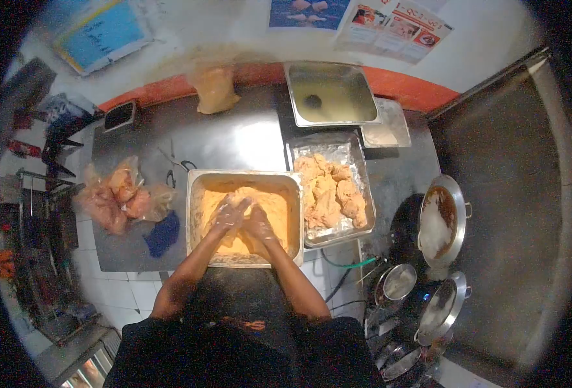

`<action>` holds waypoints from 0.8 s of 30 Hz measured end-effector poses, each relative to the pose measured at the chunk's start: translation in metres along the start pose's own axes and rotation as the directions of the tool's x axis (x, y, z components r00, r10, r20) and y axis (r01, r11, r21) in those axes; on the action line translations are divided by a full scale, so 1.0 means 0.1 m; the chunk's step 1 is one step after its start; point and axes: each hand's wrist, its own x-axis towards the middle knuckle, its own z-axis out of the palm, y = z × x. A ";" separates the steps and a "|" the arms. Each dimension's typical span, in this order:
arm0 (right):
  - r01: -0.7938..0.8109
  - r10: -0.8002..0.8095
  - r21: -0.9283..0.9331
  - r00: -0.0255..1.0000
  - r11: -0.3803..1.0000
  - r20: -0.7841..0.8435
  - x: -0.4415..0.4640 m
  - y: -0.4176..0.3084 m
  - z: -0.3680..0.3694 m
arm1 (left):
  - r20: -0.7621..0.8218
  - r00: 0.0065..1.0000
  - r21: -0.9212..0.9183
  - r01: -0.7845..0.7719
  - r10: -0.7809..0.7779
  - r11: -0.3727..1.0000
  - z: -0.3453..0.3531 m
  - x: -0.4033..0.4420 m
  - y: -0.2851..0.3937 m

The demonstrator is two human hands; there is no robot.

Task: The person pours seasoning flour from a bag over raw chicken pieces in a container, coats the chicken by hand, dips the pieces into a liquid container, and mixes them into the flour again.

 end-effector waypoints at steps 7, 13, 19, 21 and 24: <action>-0.275 0.314 -0.174 0.911 0.946 0.266 -0.12 0.30 -0.22 | 0.259 0.955 -0.040 0.162 -0.147 0.986 -0.66 -0.32 0.08; -0.236 0.248 -0.077 0.907 0.969 0.342 -0.27 0.02 -0.10 | 0.304 0.952 -0.317 0.066 0.036 0.946 -0.24 -0.49 -0.02; -0.168 0.208 -0.163 0.939 0.972 0.273 -0.31 0.14 -0.34 | 0.409 0.908 0.032 -0.116 0.093 0.993 -0.93 -0.45 0.44; -0.111 0.143 -0.201 0.978 0.973 0.154 -0.41 -0.06 -0.35 | 0.337 0.940 0.088 -0.081 0.047 0.993 -0.81 -0.47 0.41; 0.042 -0.037 -0.029 0.987 0.999 0.159 -0.40 0.01 -0.25 | 0.040 0.999 -0.085 -0.003 0.006 0.996 -0.20 -0.46 -0.04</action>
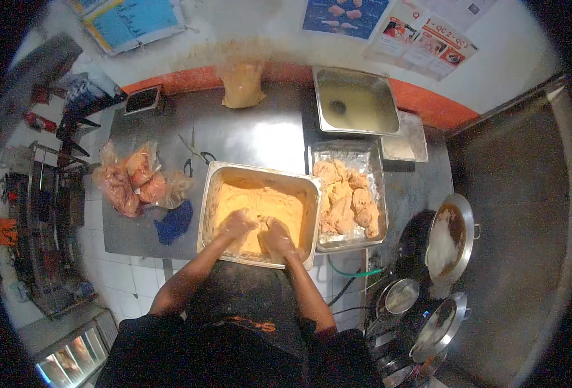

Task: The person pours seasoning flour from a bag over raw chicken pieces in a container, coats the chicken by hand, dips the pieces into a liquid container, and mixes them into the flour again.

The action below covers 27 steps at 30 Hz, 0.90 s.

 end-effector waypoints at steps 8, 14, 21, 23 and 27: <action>-0.185 0.160 -0.188 0.977 0.965 -0.142 0.09 0.31 -0.01 | 0.055 0.995 -0.100 -0.074 0.080 0.992 -0.10 0.03 -0.12; -0.196 0.196 0.008 0.981 0.980 -0.006 0.07 -0.18 -0.03 | 0.176 0.970 -0.549 0.238 -0.167 0.801 -0.26 -0.02 0.11; -0.181 0.192 -0.150 0.979 0.972 0.063 0.14 0.01 -0.32 | -0.003 0.962 0.090 -0.271 0.272 0.958 -0.14 0.06 -0.20; -0.155 0.156 -0.056 0.988 0.986 0.014 0.09 -0.12 -0.35 | 0.037 0.959 0.183 -0.284 0.282 0.941 -0.02 0.13 -0.33; -0.347 0.368 0.460 0.929 0.817 0.046 -0.01 -0.09 -0.16 | 0.020 0.945 0.340 -0.312 0.325 0.887 -0.21 -0.04 -0.29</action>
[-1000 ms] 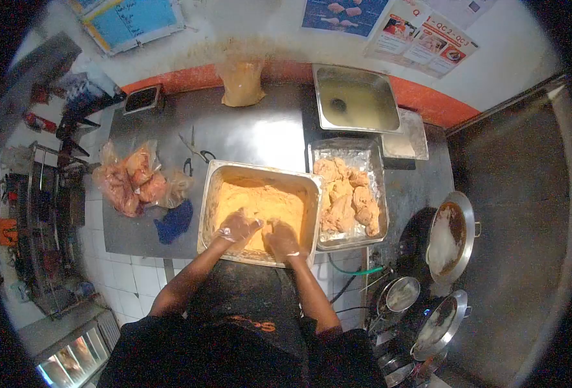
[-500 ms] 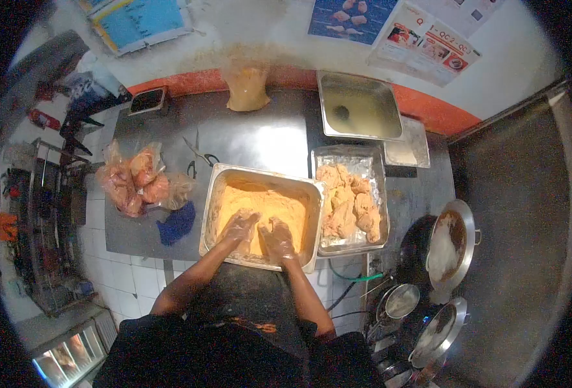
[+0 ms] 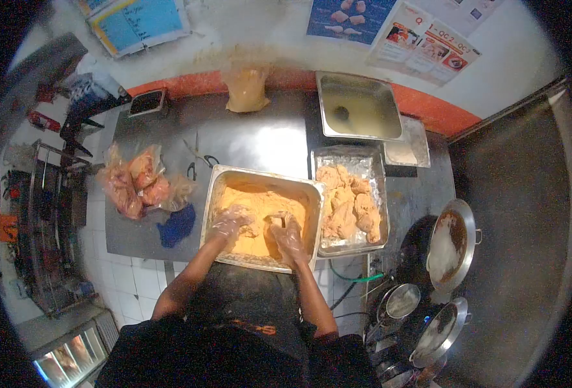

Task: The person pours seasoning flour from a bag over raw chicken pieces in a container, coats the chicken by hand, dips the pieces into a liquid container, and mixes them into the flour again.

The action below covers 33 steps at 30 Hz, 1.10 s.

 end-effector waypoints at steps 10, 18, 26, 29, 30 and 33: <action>0.268 -0.243 -0.157 0.956 0.950 0.165 -0.03 -0.45 0.27 | 0.019 0.951 -0.540 0.270 -0.309 0.797 -0.19 0.12 0.19; 0.464 -0.485 -0.479 0.870 0.746 0.087 0.38 -0.09 0.15 | 0.134 0.860 -0.674 0.443 -0.492 0.591 -0.23 0.17 0.15; 0.364 -0.352 -0.406 0.930 0.838 0.107 0.05 -0.69 -0.04 | 0.149 0.814 -0.837 0.406 -0.561 0.366 -0.91 0.21 0.37; 0.366 -0.366 -0.435 0.927 0.823 0.088 0.27 -0.44 -0.06 | 0.169 0.843 -0.830 0.401 -0.511 0.387 -0.48 0.21 0.22; 0.364 -0.393 -0.538 0.917 0.760 0.065 0.26 -0.48 -0.04 | 0.141 0.891 -0.881 0.312 -0.432 0.357 -0.07 0.19 0.05; 0.246 -0.271 -0.470 0.962 0.848 0.015 -0.19 -0.93 -0.04 | 0.224 0.863 -0.781 0.436 -0.452 0.446 -0.73 0.20 0.41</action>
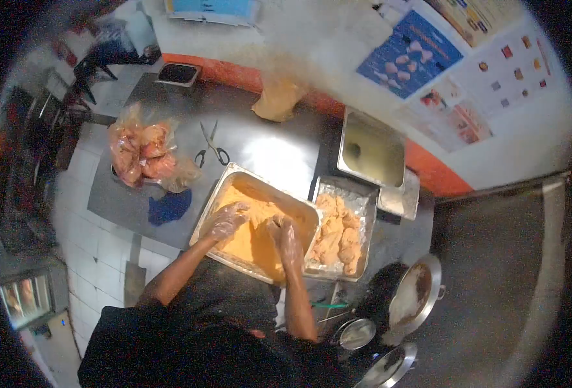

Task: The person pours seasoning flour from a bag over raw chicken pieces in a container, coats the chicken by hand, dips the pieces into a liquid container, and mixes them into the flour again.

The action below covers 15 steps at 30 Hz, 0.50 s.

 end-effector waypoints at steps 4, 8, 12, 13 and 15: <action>0.040 -0.042 0.107 0.999 0.994 0.021 0.08 0.37 -0.06 | -0.206 0.916 0.142 -0.319 0.343 0.937 -0.10 0.03 -0.07; 0.063 -0.048 -0.110 0.989 0.992 0.136 -0.01 0.21 -0.23 | -0.213 0.953 0.154 -0.185 0.215 0.971 -0.05 0.18 -0.23; 0.156 -0.162 -0.205 0.987 0.966 -0.010 0.08 0.51 0.00 | -0.156 0.962 0.235 -0.182 0.222 0.955 -0.01 0.13 -0.17; 0.252 -0.309 -0.295 0.937 0.922 -0.165 -0.04 0.52 0.04 | -0.106 0.979 0.145 -0.159 0.176 0.976 -0.04 0.09 -0.15; 0.218 -0.234 -0.091 0.942 0.972 -0.242 -0.31 0.19 -0.09 | -0.115 0.963 0.287 -0.204 0.245 0.936 -0.01 0.07 -0.21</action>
